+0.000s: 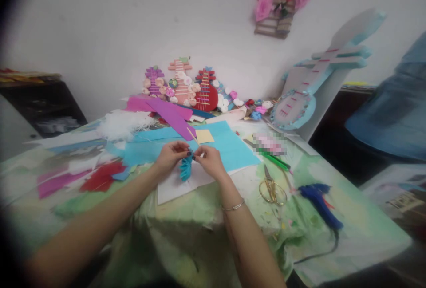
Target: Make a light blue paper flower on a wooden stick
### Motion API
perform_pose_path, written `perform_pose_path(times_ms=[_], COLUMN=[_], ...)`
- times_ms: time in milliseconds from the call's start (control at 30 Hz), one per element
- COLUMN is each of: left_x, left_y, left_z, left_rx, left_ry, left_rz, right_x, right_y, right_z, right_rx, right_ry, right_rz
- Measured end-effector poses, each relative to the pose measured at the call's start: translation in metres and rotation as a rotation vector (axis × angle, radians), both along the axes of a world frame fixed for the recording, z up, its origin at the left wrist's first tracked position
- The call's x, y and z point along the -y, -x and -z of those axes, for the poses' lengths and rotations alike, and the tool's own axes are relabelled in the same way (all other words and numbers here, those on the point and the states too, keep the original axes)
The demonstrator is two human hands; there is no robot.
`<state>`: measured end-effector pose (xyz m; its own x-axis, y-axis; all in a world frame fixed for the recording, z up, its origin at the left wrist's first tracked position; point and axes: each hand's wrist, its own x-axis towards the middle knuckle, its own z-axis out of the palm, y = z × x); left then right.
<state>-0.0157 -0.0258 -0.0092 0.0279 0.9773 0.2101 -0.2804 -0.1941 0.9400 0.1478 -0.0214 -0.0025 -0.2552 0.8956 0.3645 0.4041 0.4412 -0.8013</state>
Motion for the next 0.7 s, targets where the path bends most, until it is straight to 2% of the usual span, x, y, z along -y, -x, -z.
perform_pose_path(times_ms=[700], left_x=[0.0017], left_y=[-0.0018], left_z=[-0.0017], left_rx=[0.025], left_ry=[-0.046], left_rz=[-0.086], right_x=[-0.0007], right_y=[0.0018], right_z=[0.0033], right_rx=[-0.042], right_ry=[-0.026], right_rz=[0.008])
